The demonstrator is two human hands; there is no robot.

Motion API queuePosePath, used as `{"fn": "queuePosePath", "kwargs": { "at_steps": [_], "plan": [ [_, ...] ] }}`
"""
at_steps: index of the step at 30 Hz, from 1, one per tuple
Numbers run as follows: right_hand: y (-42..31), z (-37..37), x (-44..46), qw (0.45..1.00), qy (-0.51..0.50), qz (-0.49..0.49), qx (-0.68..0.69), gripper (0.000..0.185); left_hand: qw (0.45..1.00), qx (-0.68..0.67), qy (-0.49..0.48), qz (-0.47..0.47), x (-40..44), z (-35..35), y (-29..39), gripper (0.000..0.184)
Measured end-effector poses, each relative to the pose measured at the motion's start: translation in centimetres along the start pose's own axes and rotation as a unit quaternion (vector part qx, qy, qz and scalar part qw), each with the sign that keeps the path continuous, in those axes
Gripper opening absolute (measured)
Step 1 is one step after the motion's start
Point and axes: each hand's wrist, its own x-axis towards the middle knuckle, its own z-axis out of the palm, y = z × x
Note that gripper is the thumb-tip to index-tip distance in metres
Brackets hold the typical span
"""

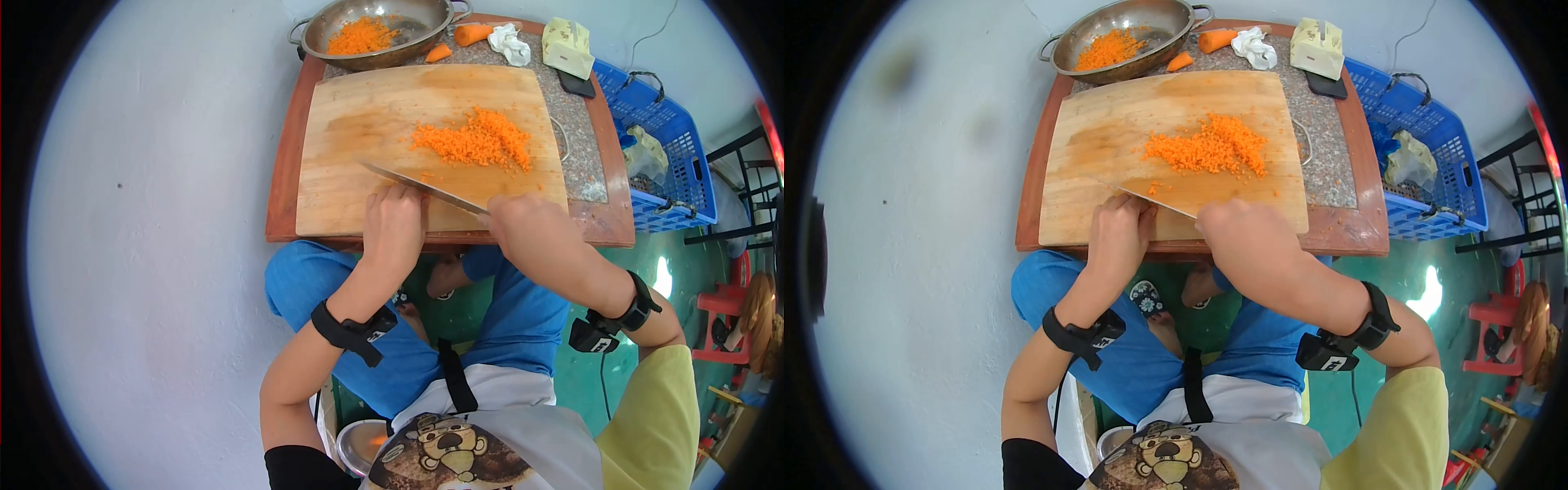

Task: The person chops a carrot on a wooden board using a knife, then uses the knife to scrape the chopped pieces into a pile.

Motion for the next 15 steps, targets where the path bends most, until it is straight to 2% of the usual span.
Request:
{"fn": "queuePosePath", "kwargs": {
  "at_steps": [1, 2, 4, 8, 11, 13, 14, 15],
  "plan": [
    [0.0, 0.2, 0.0, 1.000, 0.010, 0.005, 0.012, 0.024, 1.000, -0.010, 0.010, 0.006, 0.0, 0.0, 0.0, 0.006],
    [0.0, 0.2, 0.0, 1.000, 0.010, 0.006, 0.012, 0.024, 1.000, -0.011, 0.010, 0.007, 0.1, -0.1, 0.0, 0.006],
    [0.0, 0.2, 0.0, 1.000, 0.008, -0.004, -0.009, 0.009, 1.000, -0.022, -0.018, -0.010, 0.2, -0.3, 0.2, 0.007],
    [-0.2, 0.6, -0.1, 1.000, -0.005, 0.022, -0.015, 0.008, 1.000, -0.008, -0.018, 0.001, 0.1, -0.7, 0.4, 0.010],
    [0.6, 0.5, -0.2, 1.000, -0.018, 0.011, -0.019, 0.009, 0.998, -0.006, -0.055, -0.003, 0.2, -1.3, 0.2, 0.011],
    [1.7, 0.2, -0.1, 1.000, -0.012, 0.011, 0.022, 0.008, 0.989, -0.022, -0.119, -0.081, 0.6, -1.8, 0.4, 0.010],
    [2.2, 0.1, 0.0, 0.999, -0.011, 0.009, 0.030, 0.008, 0.989, -0.015, -0.123, -0.082, 0.7, -1.9, 0.6, 0.010],
    [2.7, -0.1, 0.1, 0.999, -0.002, 0.020, 0.044, 0.008, 0.983, -0.048, -0.119, -0.131, 0.7, -1.9, 0.8, 0.009]
  ]
}}
